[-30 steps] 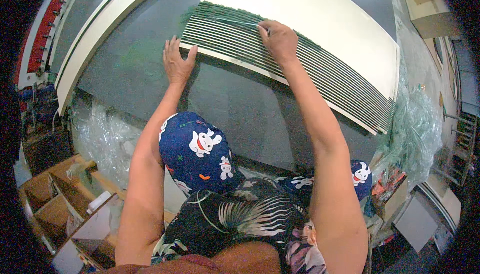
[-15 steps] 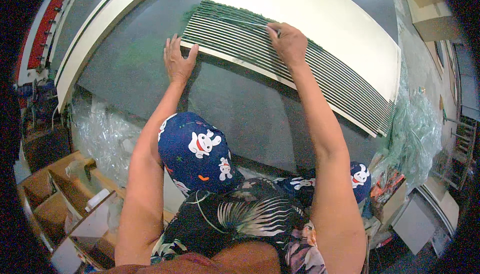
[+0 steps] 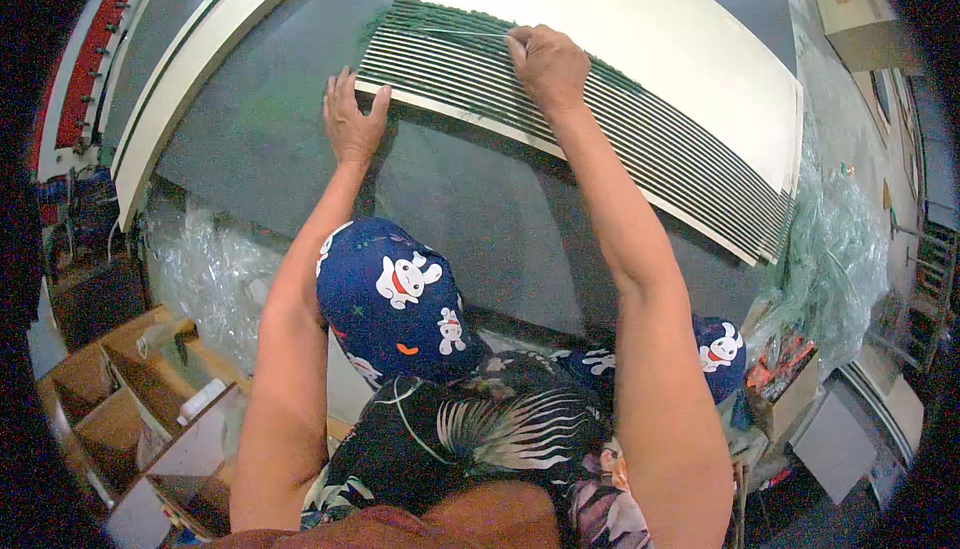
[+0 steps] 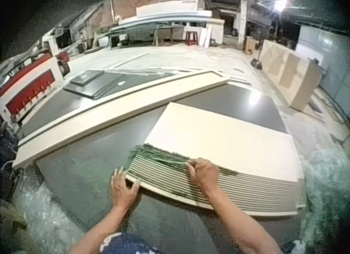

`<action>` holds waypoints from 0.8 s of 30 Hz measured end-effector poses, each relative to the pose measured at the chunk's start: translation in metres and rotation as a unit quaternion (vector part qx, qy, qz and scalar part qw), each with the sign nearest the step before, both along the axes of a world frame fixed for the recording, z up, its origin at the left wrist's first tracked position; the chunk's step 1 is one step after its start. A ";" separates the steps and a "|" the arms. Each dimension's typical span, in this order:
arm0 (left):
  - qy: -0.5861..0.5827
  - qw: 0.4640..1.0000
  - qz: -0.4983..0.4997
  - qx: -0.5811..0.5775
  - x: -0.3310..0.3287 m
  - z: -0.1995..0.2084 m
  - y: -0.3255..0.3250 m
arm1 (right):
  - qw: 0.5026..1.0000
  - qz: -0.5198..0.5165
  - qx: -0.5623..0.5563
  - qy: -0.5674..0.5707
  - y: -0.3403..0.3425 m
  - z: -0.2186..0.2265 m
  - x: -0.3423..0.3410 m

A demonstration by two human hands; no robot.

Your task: The recorder uses a rubber mallet to secure panels and then uses a stylus-like tool to apply detail or filler to a grooved surface on a piece of furniture.

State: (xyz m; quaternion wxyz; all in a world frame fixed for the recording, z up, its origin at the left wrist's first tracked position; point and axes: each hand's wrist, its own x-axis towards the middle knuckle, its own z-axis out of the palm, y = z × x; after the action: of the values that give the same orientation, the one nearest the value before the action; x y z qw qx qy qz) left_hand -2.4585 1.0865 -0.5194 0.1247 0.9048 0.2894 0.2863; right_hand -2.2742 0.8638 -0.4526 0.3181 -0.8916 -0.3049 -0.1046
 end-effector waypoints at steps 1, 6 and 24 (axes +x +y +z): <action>-0.003 1.000 -0.003 0.000 0.000 -0.001 0.000 | 1.000 0.000 0.001 -0.001 -0.001 0.001 0.000; 0.015 1.000 0.001 0.001 -0.005 0.001 0.001 | 0.998 -0.003 -0.007 0.062 -0.020 0.001 -0.005; -0.010 1.000 -0.003 -0.021 -0.002 0.004 -0.002 | 0.999 0.011 0.002 0.032 -0.027 -0.003 0.000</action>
State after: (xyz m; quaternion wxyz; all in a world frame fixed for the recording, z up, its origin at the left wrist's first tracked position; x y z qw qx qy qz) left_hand -2.4608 1.0849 -0.5158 0.1474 0.9000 0.2911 0.2889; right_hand -2.2739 0.8372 -0.4557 0.3302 -0.8906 -0.3042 -0.0732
